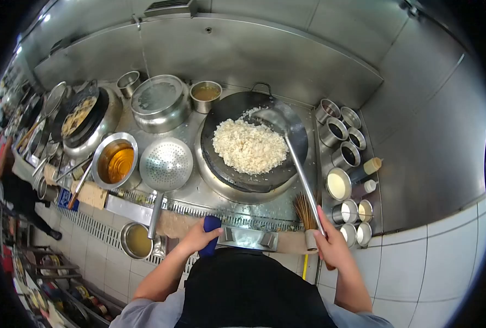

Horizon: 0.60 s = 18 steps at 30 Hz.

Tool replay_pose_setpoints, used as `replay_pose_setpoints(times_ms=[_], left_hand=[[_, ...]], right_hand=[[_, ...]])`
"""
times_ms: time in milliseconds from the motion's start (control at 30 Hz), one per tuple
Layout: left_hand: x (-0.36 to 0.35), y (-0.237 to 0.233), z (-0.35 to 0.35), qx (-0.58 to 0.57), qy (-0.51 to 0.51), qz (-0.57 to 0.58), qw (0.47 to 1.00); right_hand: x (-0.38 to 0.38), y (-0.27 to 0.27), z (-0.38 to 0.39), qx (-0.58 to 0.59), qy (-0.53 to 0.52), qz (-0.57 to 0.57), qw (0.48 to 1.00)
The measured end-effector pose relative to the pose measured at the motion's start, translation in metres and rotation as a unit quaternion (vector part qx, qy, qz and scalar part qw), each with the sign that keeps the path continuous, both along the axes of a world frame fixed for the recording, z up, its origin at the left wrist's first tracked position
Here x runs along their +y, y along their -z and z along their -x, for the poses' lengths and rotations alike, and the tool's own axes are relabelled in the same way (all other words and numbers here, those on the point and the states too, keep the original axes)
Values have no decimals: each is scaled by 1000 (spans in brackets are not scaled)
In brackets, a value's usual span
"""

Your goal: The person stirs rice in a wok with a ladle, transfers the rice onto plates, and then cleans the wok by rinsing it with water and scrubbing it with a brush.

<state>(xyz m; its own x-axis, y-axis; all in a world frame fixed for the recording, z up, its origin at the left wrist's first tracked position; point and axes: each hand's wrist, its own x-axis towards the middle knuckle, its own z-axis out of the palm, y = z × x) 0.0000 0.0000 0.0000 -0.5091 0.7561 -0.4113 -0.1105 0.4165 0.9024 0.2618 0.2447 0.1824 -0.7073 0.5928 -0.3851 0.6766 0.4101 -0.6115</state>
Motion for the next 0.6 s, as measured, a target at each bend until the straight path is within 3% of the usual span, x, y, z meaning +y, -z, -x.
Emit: replay_pose_setpoints(times_ms=[67, 133, 200, 233, 267, 300, 333, 367, 400, 433, 467, 500, 567, 600], left_hand=[[3, -16, -12, 6, -34, 5, 999], [22, -15, -11, 27, -37, -12, 999], [31, -28, -23, 0, -23, -24, 999], [37, -33, -30, -4, -26, -24, 999], [43, -37, -32, 10, -25, -33, 999], [43, -39, -33, 24, -22, -34, 999], [41, -39, -34, 11, -30, -45, 998], [38, -35, -34, 12, -36, -43, 998], [35, -27, -35, 3, -53, -43, 998], [31, -23, -37, -8, -72, -42, 996], [28, -21, -39, -8, -78, -40, 996], [27, -21, -41, -18, -90, -33, 995], [26, -23, -47, -28, -99, -25, 994], [28, -28, -50, -20, -87, -17, 996]], right_hand=[[-4, -1, -2, 126, 85, 225, 962], [18, 44, 24, 156, 127, 410, 890], [42, 110, 60, 122, 106, 426, 890], [42, 101, 68, 117, 105, 426, 891], [42, 89, 81, 79, 30, 197, 977], [38, 82, 86, 40, -45, -39, 997], [39, 80, 75, 97, -88, -149, 980], [37, 72, 61, 99, -93, -146, 980], [31, 50, 48, 115, -41, 32, 992], [28, 40, 39, 123, 12, 211, 970], [28, 42, 36, 130, 48, 313, 940], [34, 59, 43, 129, 44, 315, 939], [51, 101, 64, 129, 156, 528, 825], [50, 92, 79, 120, 127, 443, 879]])
